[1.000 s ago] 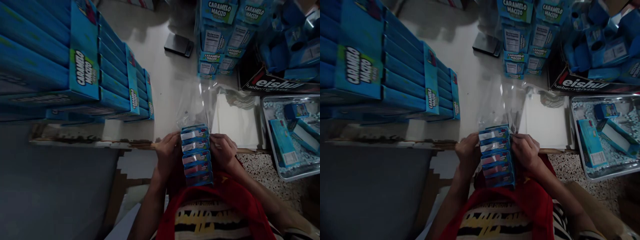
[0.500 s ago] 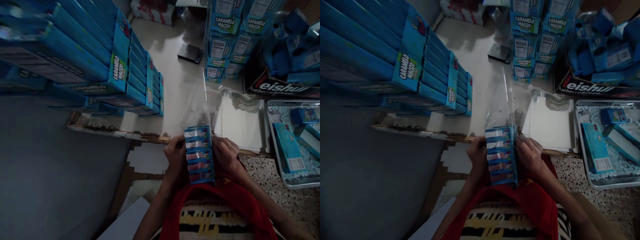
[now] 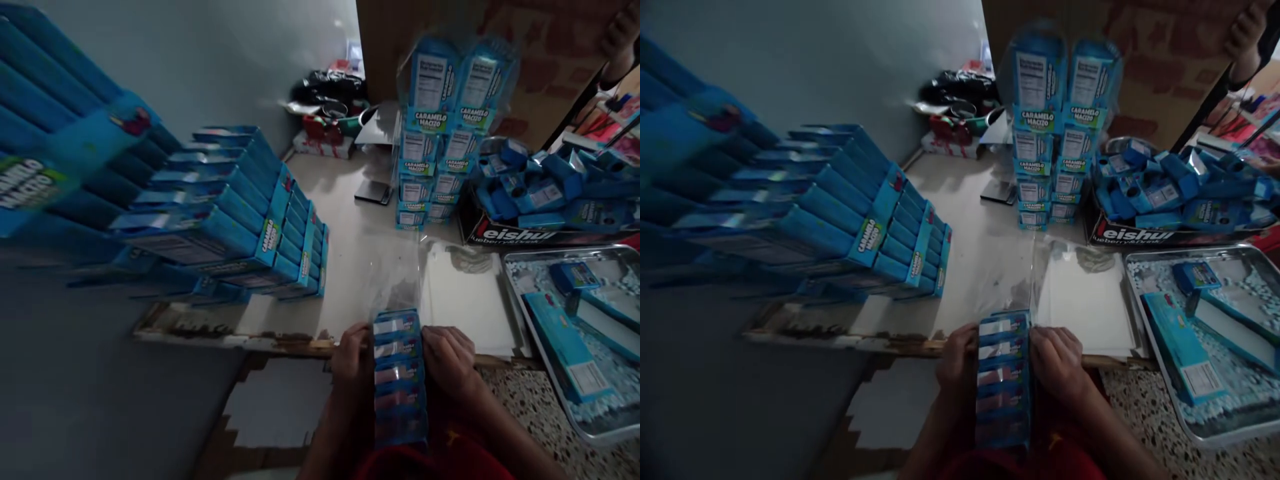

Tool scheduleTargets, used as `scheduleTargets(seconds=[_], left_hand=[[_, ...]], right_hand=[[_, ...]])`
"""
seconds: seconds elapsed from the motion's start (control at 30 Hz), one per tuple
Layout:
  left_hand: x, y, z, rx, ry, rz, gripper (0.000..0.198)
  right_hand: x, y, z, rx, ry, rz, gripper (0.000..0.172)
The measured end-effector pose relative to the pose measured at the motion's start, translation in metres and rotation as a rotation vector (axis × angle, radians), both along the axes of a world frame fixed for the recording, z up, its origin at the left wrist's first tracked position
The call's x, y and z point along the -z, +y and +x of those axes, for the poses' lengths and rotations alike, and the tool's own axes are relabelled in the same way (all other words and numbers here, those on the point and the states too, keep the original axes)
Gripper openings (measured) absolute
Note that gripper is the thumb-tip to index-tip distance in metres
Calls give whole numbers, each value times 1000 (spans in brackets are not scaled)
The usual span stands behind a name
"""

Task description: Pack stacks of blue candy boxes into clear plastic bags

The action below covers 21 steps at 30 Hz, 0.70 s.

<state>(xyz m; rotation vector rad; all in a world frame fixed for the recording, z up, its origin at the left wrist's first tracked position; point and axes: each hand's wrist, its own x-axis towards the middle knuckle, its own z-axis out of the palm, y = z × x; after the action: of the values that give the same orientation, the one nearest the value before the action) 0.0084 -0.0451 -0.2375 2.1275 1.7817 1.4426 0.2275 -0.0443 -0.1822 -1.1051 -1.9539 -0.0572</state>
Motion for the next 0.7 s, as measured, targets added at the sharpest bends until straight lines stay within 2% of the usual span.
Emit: scheduleTargets(seconds=[0.07, 0.17, 0.3, 0.37, 0.47, 0.6, 0.7], left_hand=[[-12, 8, -2, 0, 28, 88, 19], [-31, 16, -7, -18, 188, 275, 5], [-48, 1, -17, -6, 330, 330, 5], [-45, -15, -23, 36, 345, 310, 6], [-26, -29, -27, 52, 350, 309, 13], [-3, -18, -23, -31, 102, 277, 12], [5, -11, -22, -46, -27, 154, 7]], right_hand=[[-5, -3, 2, -37, -34, -30, 18], [-10, -7, 4, -52, -96, -88, 22], [-9, -13, 8, -97, -108, -68, 28], [-4, -17, 9, -125, -120, -64, 29], [9, -19, 6, -96, -67, -68, 21], [22, -12, -6, 1, 111, -91, 19], [22, -9, -13, -44, 255, -175, 21]])
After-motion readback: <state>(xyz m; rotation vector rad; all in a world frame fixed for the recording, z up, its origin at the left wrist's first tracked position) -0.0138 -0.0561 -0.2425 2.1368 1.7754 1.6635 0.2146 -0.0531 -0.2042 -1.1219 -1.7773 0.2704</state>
